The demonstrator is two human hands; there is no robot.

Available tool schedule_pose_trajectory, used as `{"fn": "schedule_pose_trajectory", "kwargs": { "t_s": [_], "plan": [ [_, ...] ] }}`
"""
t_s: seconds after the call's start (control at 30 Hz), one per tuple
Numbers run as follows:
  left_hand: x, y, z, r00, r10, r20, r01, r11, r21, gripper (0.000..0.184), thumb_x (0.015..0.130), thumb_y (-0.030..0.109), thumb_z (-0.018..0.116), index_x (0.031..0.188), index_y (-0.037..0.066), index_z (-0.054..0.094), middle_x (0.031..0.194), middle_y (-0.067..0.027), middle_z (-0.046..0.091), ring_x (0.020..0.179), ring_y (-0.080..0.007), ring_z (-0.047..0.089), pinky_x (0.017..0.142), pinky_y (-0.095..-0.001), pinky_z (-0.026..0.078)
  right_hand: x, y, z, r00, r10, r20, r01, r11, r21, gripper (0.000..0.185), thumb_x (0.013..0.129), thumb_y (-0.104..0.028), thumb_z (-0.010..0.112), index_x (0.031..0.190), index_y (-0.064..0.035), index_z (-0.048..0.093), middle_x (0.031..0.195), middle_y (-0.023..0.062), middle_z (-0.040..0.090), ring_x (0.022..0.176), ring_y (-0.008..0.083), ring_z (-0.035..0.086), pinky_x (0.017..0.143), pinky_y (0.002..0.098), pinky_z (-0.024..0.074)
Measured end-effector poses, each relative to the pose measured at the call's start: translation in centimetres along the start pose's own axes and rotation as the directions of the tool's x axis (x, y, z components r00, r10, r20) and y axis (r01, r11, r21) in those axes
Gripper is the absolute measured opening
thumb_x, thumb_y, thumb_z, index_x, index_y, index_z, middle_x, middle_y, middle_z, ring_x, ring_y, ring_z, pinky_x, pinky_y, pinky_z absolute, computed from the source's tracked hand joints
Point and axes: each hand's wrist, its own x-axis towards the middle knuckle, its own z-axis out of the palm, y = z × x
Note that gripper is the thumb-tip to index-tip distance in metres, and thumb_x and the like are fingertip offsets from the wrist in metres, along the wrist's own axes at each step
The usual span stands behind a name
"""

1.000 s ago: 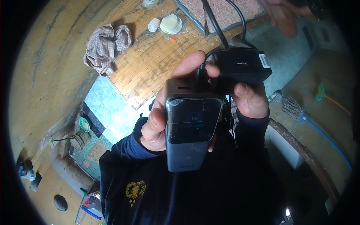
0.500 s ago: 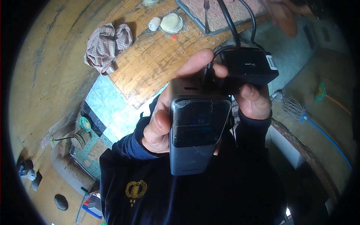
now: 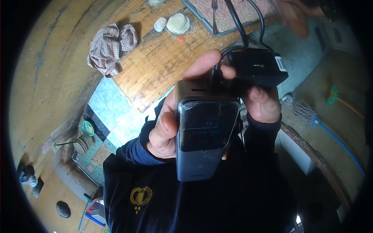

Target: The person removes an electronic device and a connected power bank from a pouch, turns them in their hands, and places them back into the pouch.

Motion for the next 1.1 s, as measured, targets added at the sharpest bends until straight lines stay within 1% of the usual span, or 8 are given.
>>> {"fn": "schedule_pose_trajectory", "kwargs": {
  "t_s": [0.1,0.4,0.43,0.53,0.8,0.83,0.9,1.1],
  "plan": [
    [0.0,0.1,0.1,0.999,-0.005,-0.050,0.006,0.999,0.032,0.108,0.092,0.055,0.073,0.163,0.000,0.012,0.157,-0.0160,0.036,0.120,-0.0296,0.065,0.070,-0.0359,0.068,0.2,-0.1,0.1,1.000,0.008,0.004,-0.008,1.000,0.002,0.062,0.085,-0.023,0.081,0.138,0.0001,0.058,0.130,0.0144,0.069,0.124,0.0260,0.065,0.110,0.0417,0.0488],
    [0.0,0.6,0.2,0.998,-0.015,-0.059,0.017,0.999,0.032,0.109,0.092,0.055,0.073,0.163,0.001,0.012,0.158,-0.0154,0.034,0.118,-0.0303,0.066,0.071,-0.0367,0.068,0.3,0.0,-0.1,1.000,0.007,0.015,-0.007,1.000,-0.001,0.060,0.087,-0.021,0.079,0.139,-0.0006,0.058,0.131,0.0142,0.069,0.125,0.0260,0.064,0.112,0.0419,0.0474],
    [0.0,1.1,0.3,0.995,-0.046,-0.084,0.060,0.983,0.172,0.109,0.093,0.060,0.068,0.164,0.004,0.007,0.159,-0.0160,0.031,0.108,-0.0323,0.062,0.060,-0.0405,0.067,0.3,0.0,-0.1,1.000,0.008,0.023,-0.008,1.000,0.002,0.059,0.087,-0.020,0.079,0.139,-0.0005,0.058,0.131,0.0142,0.069,0.126,0.0260,0.064,0.112,0.0421,0.0472],
    [0.0,1.2,0.4,0.991,-0.072,-0.113,0.103,0.948,0.302,0.109,0.095,0.065,0.062,0.165,0.006,0.003,0.160,-0.0165,0.027,0.099,-0.0344,0.057,0.048,-0.0442,0.066,0.3,0.1,-0.1,1.000,0.005,0.015,-0.005,1.000,0.003,0.060,0.087,-0.020,0.079,0.139,-0.0003,0.057,0.132,0.0145,0.068,0.126,0.0260,0.064,0.112,0.0420,0.0474],
    [0.1,1.0,0.2,0.991,-0.058,-0.118,0.092,0.946,0.312,0.109,0.094,0.066,0.061,0.165,0.006,0.004,0.159,-0.0155,0.027,0.097,-0.0335,0.056,0.047,-0.0421,0.065,0.7,0.1,0.0,1.000,-0.011,0.027,0.012,1.000,-0.005,0.059,0.087,-0.020,0.079,0.138,0.0003,0.057,0.131,0.0149,0.068,0.125,0.0261,0.064,0.111,0.0416,0.0481],
    [0.1,0.6,0.1,0.996,-0.026,-0.084,0.042,0.981,0.189,0.109,0.094,0.061,0.066,0.164,0.003,0.007,0.159,-0.0158,0.030,0.106,-0.0316,0.061,0.058,-0.0397,0.066,0.7,0.1,0.1,1.000,-0.011,0.025,0.011,1.000,-0.007,0.059,0.087,-0.020,0.079,0.138,0.0002,0.057,0.131,0.0147,0.068,0.125,0.0262,0.064,0.111,0.0416,0.0481],
    [0.1,0.4,-0.2,0.998,0.009,-0.056,-0.005,0.998,0.062,0.109,0.093,0.057,0.070,0.163,0.000,0.010,0.159,-0.0161,0.033,0.116,-0.0296,0.066,0.069,-0.0373,0.068,0.7,0.2,-0.1,0.999,-0.011,0.035,0.011,1.000,-0.007,0.058,0.087,-0.020,0.079,0.138,0.0000,0.057,0.131,0.0144,0.069,0.125,0.0260,0.064,0.111,0.0416,0.0480],
    [0.0,0.5,-0.2,0.998,0.007,-0.056,-0.002,0.996,0.086,0.109,0.093,0.059,0.068,0.163,-0.001,0.009,0.159,-0.0166,0.033,0.113,-0.0288,0.067,0.068,-0.0369,0.068,0.7,0.4,-0.4,1.000,0.006,0.027,-0.006,1.000,-0.008,0.058,0.088,-0.020,0.080,0.138,-0.0008,0.058,0.131,0.0133,0.069,0.125,0.0244,0.064,0.110,0.0405,0.0482]
  ]
}}
